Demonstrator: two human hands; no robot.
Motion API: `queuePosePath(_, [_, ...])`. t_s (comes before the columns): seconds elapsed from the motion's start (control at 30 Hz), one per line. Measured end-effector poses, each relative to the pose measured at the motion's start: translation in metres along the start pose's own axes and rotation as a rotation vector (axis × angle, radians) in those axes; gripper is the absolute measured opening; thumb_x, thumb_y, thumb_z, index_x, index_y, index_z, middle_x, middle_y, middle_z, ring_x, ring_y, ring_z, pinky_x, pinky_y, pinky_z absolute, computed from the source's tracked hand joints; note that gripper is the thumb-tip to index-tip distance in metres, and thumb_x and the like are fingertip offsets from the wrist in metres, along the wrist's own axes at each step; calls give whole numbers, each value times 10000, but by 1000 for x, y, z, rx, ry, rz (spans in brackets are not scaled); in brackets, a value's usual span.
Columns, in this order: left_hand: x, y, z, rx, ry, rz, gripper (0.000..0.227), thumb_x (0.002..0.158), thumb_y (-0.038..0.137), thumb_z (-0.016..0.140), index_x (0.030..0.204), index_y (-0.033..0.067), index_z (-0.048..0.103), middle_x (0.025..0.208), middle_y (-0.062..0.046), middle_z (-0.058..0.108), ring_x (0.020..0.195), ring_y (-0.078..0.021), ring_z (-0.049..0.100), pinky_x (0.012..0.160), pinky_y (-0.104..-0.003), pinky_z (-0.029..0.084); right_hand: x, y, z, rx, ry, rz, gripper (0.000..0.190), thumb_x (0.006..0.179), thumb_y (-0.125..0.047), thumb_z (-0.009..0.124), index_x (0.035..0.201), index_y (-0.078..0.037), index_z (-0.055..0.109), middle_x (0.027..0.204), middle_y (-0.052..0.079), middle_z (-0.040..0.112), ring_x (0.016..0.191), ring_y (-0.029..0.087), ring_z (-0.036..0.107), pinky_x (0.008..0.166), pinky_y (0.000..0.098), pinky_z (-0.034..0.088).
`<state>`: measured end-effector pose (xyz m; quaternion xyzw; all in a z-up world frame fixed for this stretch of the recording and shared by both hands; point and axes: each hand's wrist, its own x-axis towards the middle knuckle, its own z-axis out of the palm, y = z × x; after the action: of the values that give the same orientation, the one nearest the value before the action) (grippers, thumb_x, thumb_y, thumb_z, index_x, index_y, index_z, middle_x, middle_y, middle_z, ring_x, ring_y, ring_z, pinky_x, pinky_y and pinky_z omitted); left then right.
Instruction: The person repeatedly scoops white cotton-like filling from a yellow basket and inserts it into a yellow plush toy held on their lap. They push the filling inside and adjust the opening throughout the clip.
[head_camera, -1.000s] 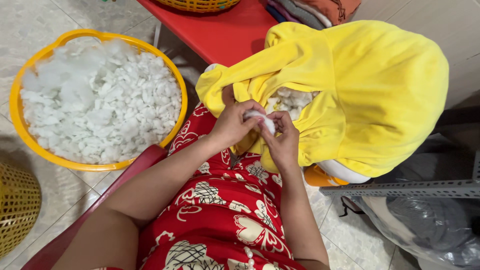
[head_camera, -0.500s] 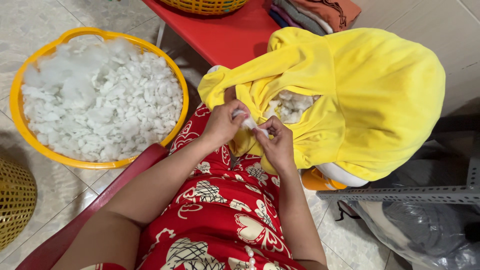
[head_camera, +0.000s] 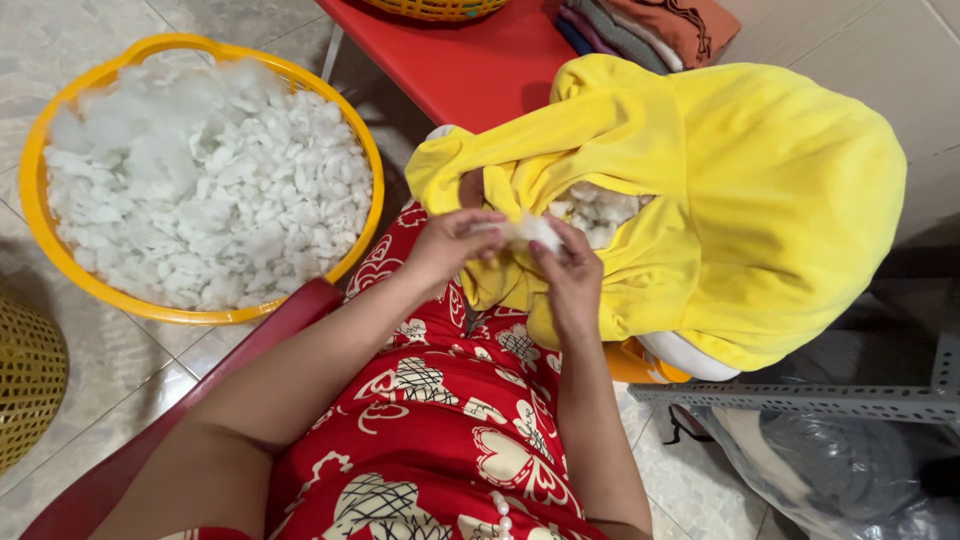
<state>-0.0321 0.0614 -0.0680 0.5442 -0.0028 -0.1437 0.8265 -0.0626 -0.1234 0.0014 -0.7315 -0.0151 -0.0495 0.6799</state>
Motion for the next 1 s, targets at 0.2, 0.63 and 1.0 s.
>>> queuePosePath(0.2, [-2, -9, 14, 46, 71, 13, 292, 926, 65, 709, 1213, 9, 700, 1031, -101, 767, 885, -138, 738, 782, -259, 611, -16, 7, 22, -630, -205, -413, 577, 971, -62, 699, 1533, -92, 571, 1390, 111, 495, 1193, 219, 614, 946, 316, 576])
queuePosePath(0.63, [0, 31, -338, 616, 509, 9, 508, 752, 79, 855, 1193, -24, 625, 988, -128, 733, 741, -213, 758, 590, -322, 641, -18, 34, 54, -418, -543, -136, 689, 874, -5, 737, 1516, -130, 519, 1442, 97, 475, 1094, 156, 589, 837, 266, 556])
queuePosePath(1.0, [-55, -108, -367, 1077, 888, -115, 194, 858, 10, 543, 953, 4, 712, 1077, -224, 713, 1038, -385, 664, 905, -435, 550, -15, 38, 57, -479, -581, -93, 672, 885, -11, 727, 1513, -95, 502, 1417, 94, 492, 1067, 135, 638, 845, 258, 562])
